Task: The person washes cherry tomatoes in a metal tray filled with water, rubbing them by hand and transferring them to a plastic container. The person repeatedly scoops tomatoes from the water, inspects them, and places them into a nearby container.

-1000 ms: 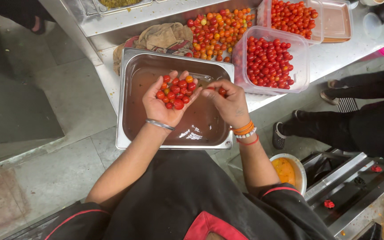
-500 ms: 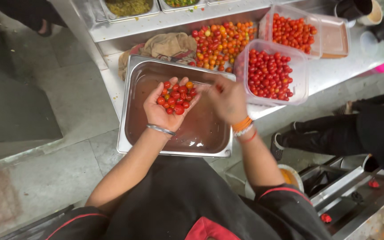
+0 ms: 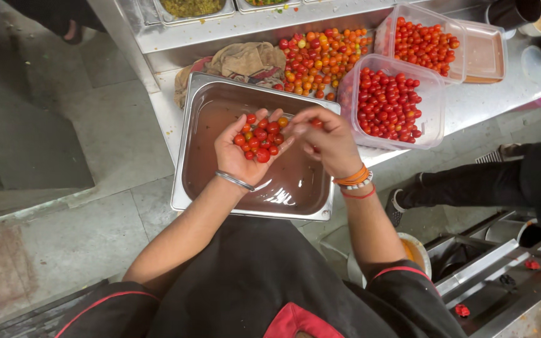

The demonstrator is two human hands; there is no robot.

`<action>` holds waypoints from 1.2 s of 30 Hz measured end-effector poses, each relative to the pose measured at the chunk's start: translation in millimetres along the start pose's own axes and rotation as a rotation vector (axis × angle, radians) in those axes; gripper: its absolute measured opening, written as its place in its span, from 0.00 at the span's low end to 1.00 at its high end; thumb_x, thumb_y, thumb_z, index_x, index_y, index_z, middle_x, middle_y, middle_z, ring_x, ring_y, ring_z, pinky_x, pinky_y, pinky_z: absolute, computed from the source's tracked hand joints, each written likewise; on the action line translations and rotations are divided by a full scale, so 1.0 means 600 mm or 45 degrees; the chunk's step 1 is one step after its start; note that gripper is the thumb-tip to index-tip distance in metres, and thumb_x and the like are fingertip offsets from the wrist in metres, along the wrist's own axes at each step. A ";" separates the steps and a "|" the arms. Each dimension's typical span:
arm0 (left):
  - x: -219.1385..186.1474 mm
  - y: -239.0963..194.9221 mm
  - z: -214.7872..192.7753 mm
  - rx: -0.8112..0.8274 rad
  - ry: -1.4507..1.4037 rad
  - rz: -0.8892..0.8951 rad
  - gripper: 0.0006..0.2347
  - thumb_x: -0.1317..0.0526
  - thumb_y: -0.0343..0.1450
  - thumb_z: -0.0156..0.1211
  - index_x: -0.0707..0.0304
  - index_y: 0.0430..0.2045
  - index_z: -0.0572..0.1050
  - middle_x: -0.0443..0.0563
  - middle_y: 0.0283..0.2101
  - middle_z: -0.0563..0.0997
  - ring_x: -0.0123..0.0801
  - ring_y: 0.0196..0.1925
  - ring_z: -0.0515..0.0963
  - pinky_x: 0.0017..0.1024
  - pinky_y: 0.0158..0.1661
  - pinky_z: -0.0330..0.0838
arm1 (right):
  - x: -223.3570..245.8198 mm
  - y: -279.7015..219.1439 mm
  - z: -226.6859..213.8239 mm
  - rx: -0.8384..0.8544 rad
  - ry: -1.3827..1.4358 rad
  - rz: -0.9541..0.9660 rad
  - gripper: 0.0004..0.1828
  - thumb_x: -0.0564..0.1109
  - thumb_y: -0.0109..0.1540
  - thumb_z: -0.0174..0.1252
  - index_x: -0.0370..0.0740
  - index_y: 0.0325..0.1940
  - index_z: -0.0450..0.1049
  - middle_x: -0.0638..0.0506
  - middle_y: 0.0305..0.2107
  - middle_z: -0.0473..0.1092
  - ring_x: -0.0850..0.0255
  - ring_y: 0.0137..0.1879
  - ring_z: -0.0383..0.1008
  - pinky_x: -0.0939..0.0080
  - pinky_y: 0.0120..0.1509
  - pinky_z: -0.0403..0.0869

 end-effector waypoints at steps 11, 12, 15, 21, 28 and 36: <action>0.003 0.000 -0.012 -0.099 0.060 -0.065 0.15 0.54 0.77 0.50 0.68 0.46 0.77 0.62 0.57 0.75 0.59 0.62 0.72 0.64 0.64 0.63 | -0.011 0.011 -0.007 0.154 -0.321 -0.026 0.08 0.40 0.68 0.62 0.32 0.49 0.75 0.51 0.39 0.75 0.68 0.41 0.71 0.68 0.43 0.70; 0.004 0.000 -0.007 -0.047 0.043 -0.068 0.15 0.55 0.76 0.50 0.69 0.45 0.76 0.64 0.57 0.76 0.62 0.63 0.73 0.64 0.65 0.62 | -0.030 0.004 -0.029 0.070 -0.128 0.133 0.08 0.40 0.68 0.61 0.33 0.49 0.75 0.52 0.34 0.73 0.69 0.35 0.67 0.70 0.36 0.65; 0.009 0.002 -0.005 -0.035 0.016 -0.060 0.15 0.55 0.76 0.49 0.71 0.44 0.75 0.67 0.58 0.76 0.67 0.63 0.72 0.66 0.67 0.59 | -0.077 -0.011 -0.067 0.063 0.382 0.283 0.09 0.43 0.70 0.56 0.36 0.51 0.74 0.54 0.29 0.68 0.71 0.28 0.61 0.73 0.28 0.58; 0.012 0.004 -0.004 -0.039 -0.003 -0.062 0.15 0.55 0.77 0.49 0.71 0.46 0.73 0.68 0.59 0.75 0.68 0.63 0.72 0.67 0.67 0.59 | -0.132 -0.021 -0.218 -0.283 0.673 0.147 0.06 0.43 0.73 0.58 0.40 0.44 0.69 0.57 0.28 0.65 0.71 0.25 0.60 0.72 0.24 0.56; 0.015 0.006 -0.010 -0.076 -0.002 -0.089 0.15 0.57 0.73 0.51 0.70 0.47 0.73 0.68 0.58 0.75 0.68 0.65 0.70 0.68 0.67 0.59 | -0.003 -0.026 -0.310 -0.718 -1.727 -0.667 0.24 0.34 0.55 0.62 0.27 0.56 0.77 0.32 0.46 0.72 0.42 0.50 0.73 0.51 0.54 0.73; 0.012 0.013 -0.035 -0.145 0.226 -0.098 0.13 0.63 0.72 0.53 0.62 0.50 0.74 0.59 0.54 0.78 0.55 0.59 0.76 0.61 0.64 0.68 | 0.022 -0.005 -0.037 -0.133 -1.055 -0.543 0.15 0.40 0.63 0.68 0.36 0.52 0.77 0.44 0.52 0.73 0.49 0.60 0.75 0.55 0.65 0.73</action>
Point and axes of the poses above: each hand's wrist, its own y-axis towards the middle knuckle, its own z-axis out of the palm, x = y × z, the point moved 6 cm from there along y, towards the middle knuckle
